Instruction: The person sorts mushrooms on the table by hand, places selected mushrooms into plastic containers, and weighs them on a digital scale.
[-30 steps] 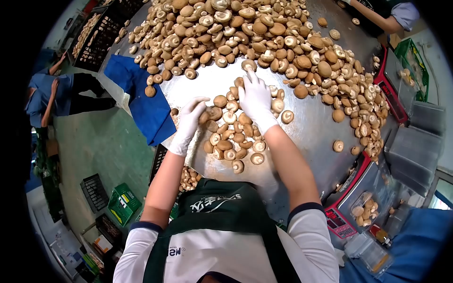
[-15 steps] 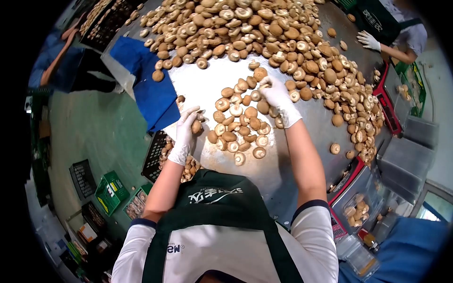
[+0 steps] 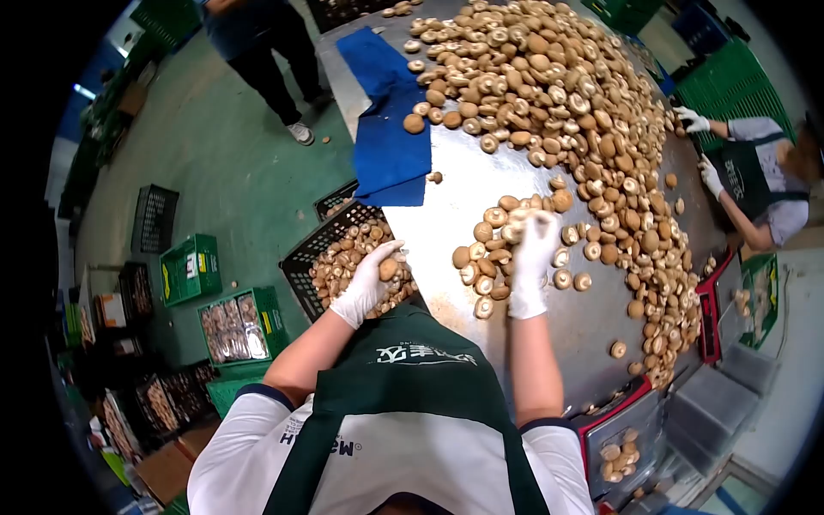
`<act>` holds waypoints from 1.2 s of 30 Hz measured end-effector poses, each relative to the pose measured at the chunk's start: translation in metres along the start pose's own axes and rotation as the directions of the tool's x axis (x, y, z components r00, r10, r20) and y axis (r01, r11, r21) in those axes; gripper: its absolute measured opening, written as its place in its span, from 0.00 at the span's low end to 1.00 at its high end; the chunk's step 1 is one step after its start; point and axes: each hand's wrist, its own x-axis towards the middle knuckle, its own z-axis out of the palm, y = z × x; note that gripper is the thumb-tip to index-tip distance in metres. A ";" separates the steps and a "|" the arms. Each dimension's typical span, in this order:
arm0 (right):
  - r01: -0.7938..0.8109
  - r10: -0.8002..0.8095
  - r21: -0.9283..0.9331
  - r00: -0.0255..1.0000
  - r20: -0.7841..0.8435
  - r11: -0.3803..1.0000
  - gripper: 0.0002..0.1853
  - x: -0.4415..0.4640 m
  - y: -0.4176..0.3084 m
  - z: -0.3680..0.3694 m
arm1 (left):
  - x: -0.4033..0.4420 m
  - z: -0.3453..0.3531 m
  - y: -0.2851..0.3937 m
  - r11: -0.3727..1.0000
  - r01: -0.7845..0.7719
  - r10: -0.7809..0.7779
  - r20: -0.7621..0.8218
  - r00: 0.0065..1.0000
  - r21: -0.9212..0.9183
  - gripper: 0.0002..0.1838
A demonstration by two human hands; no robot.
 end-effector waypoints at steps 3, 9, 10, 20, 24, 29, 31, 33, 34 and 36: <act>-0.253 0.208 0.128 0.934 0.292 0.959 0.06 -0.077 -0.064 0.062 | -0.028 -0.027 0.014 0.996 -0.055 0.068 -0.185 0.980 0.072 0.13; -0.098 0.130 -0.086 0.770 0.625 0.991 0.11 -0.097 -0.010 0.134 | -0.041 -0.130 -0.030 0.962 -0.262 0.269 -0.401 0.876 0.073 0.15; 0.050 -0.001 -0.069 0.820 0.572 0.996 0.11 -0.081 0.002 0.146 | -0.049 -0.136 -0.033 0.967 -0.256 0.238 -0.432 0.870 0.016 0.15; 0.413 -0.162 -0.484 0.863 0.479 0.771 0.14 0.011 0.035 0.177 | -0.089 -0.140 -0.056 0.944 -0.265 0.126 -0.524 0.842 -0.199 0.12; 0.393 -0.195 -0.435 0.880 0.432 0.810 0.13 0.004 0.047 0.167 | -0.083 -0.144 -0.056 0.970 -0.216 0.136 -0.477 0.868 -0.115 0.13; -0.050 0.073 -0.073 0.931 0.358 0.996 0.12 -0.007 0.061 0.155 | -0.063 -0.123 -0.044 0.957 -0.236 0.168 -0.335 0.927 -0.171 0.13; -0.479 0.396 0.132 0.827 0.398 0.868 0.12 -0.003 0.039 0.142 | -0.054 -0.114 -0.035 0.963 -0.215 0.167 -0.265 0.950 -0.165 0.14; -0.766 0.469 0.355 0.620 0.629 0.536 0.16 -0.005 0.026 0.125 | -0.061 -0.086 -0.020 0.948 -0.220 0.172 -0.213 0.962 -0.228 0.15; -0.726 0.441 0.406 0.671 0.597 0.556 0.14 -0.013 0.002 0.119 | -0.057 -0.086 -0.017 0.959 -0.224 0.198 -0.155 0.968 -0.176 0.15; -0.673 0.393 0.447 0.722 0.569 0.589 0.11 -0.026 -0.033 0.106 | -0.055 -0.069 -0.008 0.945 -0.326 0.327 -0.112 0.938 0.028 0.15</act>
